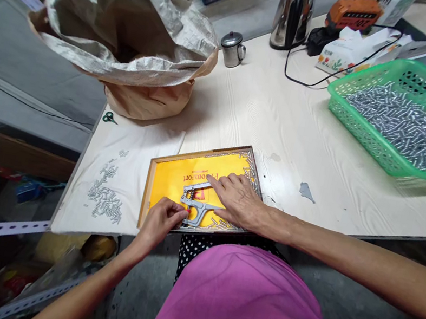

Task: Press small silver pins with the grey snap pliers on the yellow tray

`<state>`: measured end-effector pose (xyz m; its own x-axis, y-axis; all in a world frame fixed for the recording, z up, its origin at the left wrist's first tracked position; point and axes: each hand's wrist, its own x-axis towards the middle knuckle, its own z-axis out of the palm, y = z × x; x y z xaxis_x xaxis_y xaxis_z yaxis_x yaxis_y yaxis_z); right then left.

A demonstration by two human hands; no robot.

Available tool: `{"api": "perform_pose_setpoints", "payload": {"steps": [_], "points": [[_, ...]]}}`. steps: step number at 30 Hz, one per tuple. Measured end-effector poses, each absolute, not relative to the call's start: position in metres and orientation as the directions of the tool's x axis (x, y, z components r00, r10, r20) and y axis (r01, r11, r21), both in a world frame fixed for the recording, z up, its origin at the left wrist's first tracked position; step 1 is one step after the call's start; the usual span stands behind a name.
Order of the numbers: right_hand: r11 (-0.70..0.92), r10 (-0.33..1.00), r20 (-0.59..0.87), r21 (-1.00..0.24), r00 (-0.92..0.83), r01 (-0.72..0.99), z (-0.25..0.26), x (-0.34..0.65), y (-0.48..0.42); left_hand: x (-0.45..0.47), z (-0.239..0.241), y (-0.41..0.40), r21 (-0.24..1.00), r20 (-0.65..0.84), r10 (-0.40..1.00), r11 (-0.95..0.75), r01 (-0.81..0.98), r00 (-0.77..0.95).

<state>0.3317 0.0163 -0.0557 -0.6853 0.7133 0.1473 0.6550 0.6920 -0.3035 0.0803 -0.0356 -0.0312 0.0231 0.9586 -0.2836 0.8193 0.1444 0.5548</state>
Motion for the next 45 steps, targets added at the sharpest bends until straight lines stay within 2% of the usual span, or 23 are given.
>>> {"api": "perform_pose_setpoints", "payload": {"steps": [2,4,6,8,13,16,19,22,28,31,34,38,40,43,45], "points": [[0.707,0.698,0.177,-0.325,-0.694,0.628,-0.057,0.330,0.019,0.088,-0.027,-0.037,0.490,-0.056,0.992,-0.068,0.869,0.109],[0.729,0.676,0.204,-0.328,-0.708,0.601,-0.055,0.326,0.025,0.098,-0.026,-0.032,0.372,0.095,0.962,-0.274,0.887,0.257],[0.749,0.655,0.232,-0.324,-0.719,0.578,-0.052,0.319,0.030,0.108,-0.026,-0.020,0.275,0.121,0.915,-0.403,0.873,0.385],[0.757,0.648,0.250,-0.311,-0.719,0.574,-0.050,0.313,0.036,0.115,-0.028,-0.006,0.236,0.086,0.894,-0.446,0.863,0.439],[0.700,0.714,0.219,-0.206,-0.665,0.684,-0.055,0.309,0.045,0.121,-0.031,0.017,0.203,0.014,0.908,-0.412,0.888,0.418],[0.728,0.685,0.177,-0.153,-0.707,0.668,-0.059,0.310,0.049,0.120,-0.032,0.022,0.200,0.004,0.909,-0.410,0.890,0.418],[0.773,0.634,0.150,-0.153,-0.758,0.616,-0.062,0.311,0.054,0.120,-0.034,0.026,0.222,-0.001,0.904,-0.418,0.881,0.428],[0.764,0.643,0.139,-0.190,-0.753,0.617,-0.063,0.311,0.057,0.120,-0.038,0.030,0.251,0.001,0.899,-0.423,0.870,0.437],[0.705,0.709,0.191,-0.190,-0.679,0.683,-0.058,0.327,0.066,0.117,-0.046,0.026,0.304,0.145,0.858,-0.513,0.802,0.494],[0.678,0.735,0.197,-0.234,-0.649,0.697,-0.061,0.341,0.075,0.117,-0.046,0.019,0.271,0.213,0.809,-0.588,0.762,0.548],[0.662,0.749,0.196,-0.253,-0.632,0.706,-0.066,0.354,0.090,0.124,-0.039,0.014,0.245,0.219,0.755,-0.656,0.714,0.618],[0.720,0.686,0.307,-0.152,-0.660,0.677,-0.063,0.366,0.111,0.139,-0.025,0.009,0.209,0.223,0.672,-0.741,0.639,0.706],[0.750,0.653,0.335,-0.165,-0.679,0.640,-0.058,0.371,0.114,0.136,-0.018,0.006,0.184,0.253,0.652,-0.758,0.626,0.715],[0.762,0.648,0.328,-0.276,-0.688,0.586,-0.057,0.381,0.111,0.104,-0.012,0.004,0.182,0.306,0.765,-0.631,0.754,0.566],[0.741,0.667,0.297,-0.359,-0.683,0.568,-0.063,0.392,0.106,0.061,-0.009,0.006,0.184,0.327,0.894,-0.379,0.907,0.307]]}}
